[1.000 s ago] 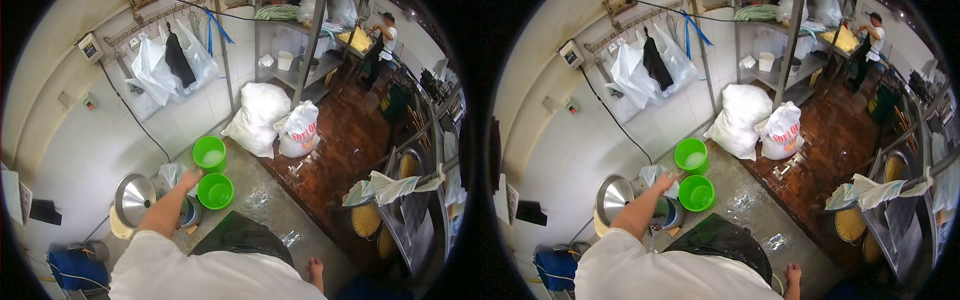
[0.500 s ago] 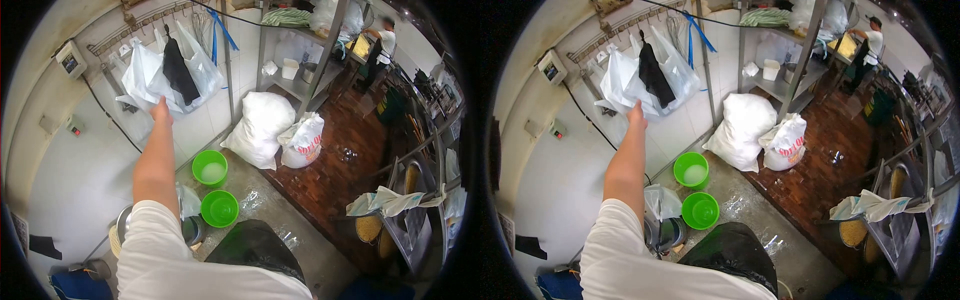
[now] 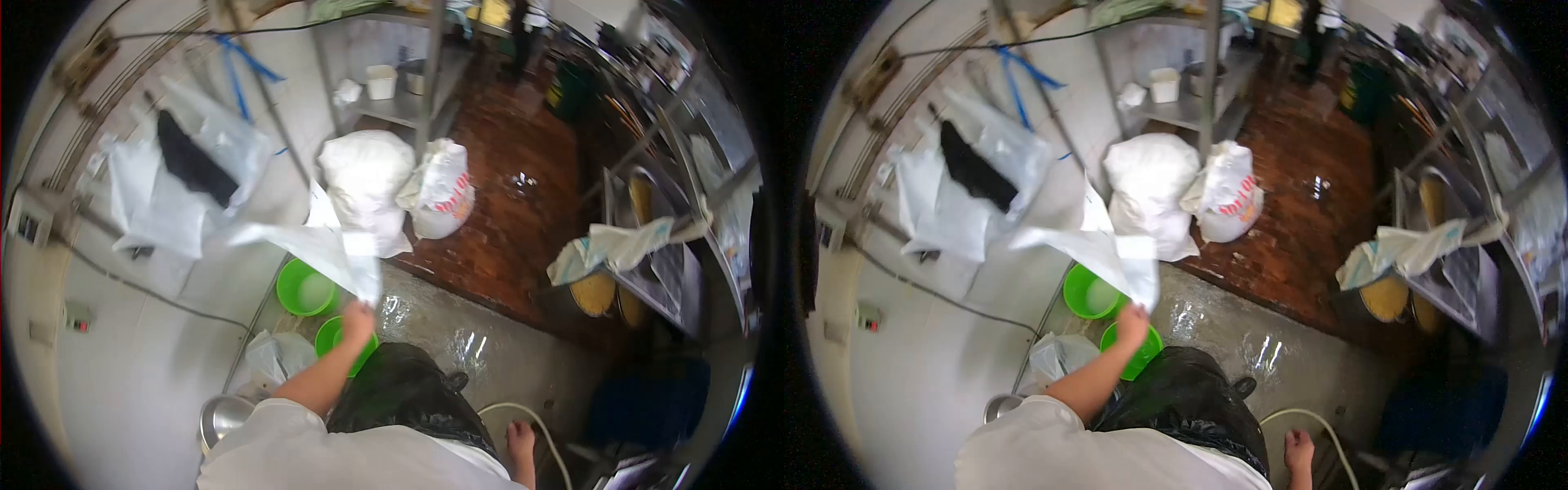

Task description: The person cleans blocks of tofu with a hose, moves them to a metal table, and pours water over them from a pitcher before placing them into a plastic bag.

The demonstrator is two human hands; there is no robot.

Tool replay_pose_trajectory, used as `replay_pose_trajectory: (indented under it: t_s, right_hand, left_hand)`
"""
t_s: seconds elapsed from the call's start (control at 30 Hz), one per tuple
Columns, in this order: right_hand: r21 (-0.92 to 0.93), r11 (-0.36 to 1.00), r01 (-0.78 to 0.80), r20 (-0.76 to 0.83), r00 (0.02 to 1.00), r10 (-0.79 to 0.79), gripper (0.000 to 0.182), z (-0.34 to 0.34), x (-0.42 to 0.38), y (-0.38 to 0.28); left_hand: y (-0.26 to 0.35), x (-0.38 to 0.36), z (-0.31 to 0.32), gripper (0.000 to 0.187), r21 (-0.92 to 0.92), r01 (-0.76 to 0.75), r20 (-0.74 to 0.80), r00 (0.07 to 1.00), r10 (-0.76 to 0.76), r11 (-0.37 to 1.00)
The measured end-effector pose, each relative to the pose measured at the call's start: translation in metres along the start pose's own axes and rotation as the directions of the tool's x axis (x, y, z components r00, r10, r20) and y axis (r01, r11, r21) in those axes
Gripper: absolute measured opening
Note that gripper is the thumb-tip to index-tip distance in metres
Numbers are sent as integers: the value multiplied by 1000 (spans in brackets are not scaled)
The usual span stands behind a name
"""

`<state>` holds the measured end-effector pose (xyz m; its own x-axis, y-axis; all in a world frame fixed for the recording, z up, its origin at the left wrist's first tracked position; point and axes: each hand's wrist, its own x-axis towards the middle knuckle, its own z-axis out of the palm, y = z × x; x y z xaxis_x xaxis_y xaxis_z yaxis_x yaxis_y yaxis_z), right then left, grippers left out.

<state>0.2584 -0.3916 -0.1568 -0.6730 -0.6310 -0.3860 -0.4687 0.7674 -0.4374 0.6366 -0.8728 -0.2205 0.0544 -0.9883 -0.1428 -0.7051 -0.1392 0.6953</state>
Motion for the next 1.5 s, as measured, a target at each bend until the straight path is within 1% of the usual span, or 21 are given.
replay_pose_trajectory:
  t_s: [0.07,0.1,0.17,0.23,0.27,0.33,0.43,0.5,0.57,0.63,0.67,0.73,0.77,0.87,0.93,0.97,1.03,1.17,1.2,1.37,1.5]
  right_hand:
    - [247,969,2,-136,990,33,36,-17,1,-70]
    - [320,947,24,-124,992,17,38,-20,10,-77]
    - [453,891,-28,-80,994,72,48,-52,10,-141]
    - [673,735,80,-56,997,-57,71,-50,24,-143]
    - [754,657,7,-20,1000,13,77,-58,24,-151]
    - [927,324,-191,166,981,105,64,-82,20,-164]
    - [940,199,-276,278,960,16,39,-94,7,-127]
    - [964,204,-173,144,978,153,32,-100,-17,-91]
    - [968,233,-93,25,960,278,25,-100,-41,-56]
    - [996,92,-7,-32,906,423,19,-105,-66,-10]
    - [995,95,-4,-39,894,447,20,-109,-83,12]
    - [999,36,38,-50,893,447,21,-111,-113,53]
    - [997,-5,74,-64,897,437,21,-110,-127,69]
    - [988,143,59,-118,887,446,26,-117,-154,95]
    - [969,244,33,-145,876,460,26,-122,-167,108]
    - [985,162,50,-117,895,430,27,-128,-172,111]
    - [994,79,75,-101,905,413,28,-139,-192,123]
    - [975,203,89,-179,856,484,30,-145,-230,158]
    - [974,220,54,-164,838,520,31,-143,-240,169]
    - [940,342,-16,-169,847,503,43,-152,-263,207]
    - [914,382,-138,-55,889,454,63,-191,-242,223]
  left_hand:
    - [59,-58,41,31,6,-300,245,925,290,954]
    - [82,-83,61,32,-53,-501,326,809,489,864]
    - [169,-136,52,30,-420,-627,506,438,743,656]
    - [236,-175,49,27,-520,-678,752,-74,655,519]
    - [268,-198,39,24,-563,-717,748,-231,622,411]
    - [304,-237,41,25,-601,-703,775,-397,492,380]
    - [301,-277,68,27,-696,-619,718,-582,381,365]
    - [305,-298,76,31,-794,-440,607,-610,509,419]
    - [310,-311,85,33,-743,-435,655,-631,417,508]
    - [316,-316,97,35,-432,-282,851,-441,285,857]
    - [320,-321,105,35,-425,-294,850,-454,266,856]
    - [336,-334,124,42,-359,-412,933,-196,303,838]
    - [349,-347,127,56,-405,-521,913,-186,363,752]
    - [359,-395,156,67,-531,-673,828,-285,482,515]
    - [359,-435,183,52,-741,-637,640,-574,510,213]
    - [365,-456,191,52,-756,-620,632,-605,485,212]
    - [383,-495,202,43,-635,-614,698,-716,6,468]
    - [407,-544,213,32,-384,-698,844,-531,-76,605]
    - [398,-540,236,31,-507,-645,823,-559,100,572]
    - [449,-556,269,32,-482,-571,851,-486,200,664]
    - [499,-577,297,32,-535,-647,829,-524,193,544]
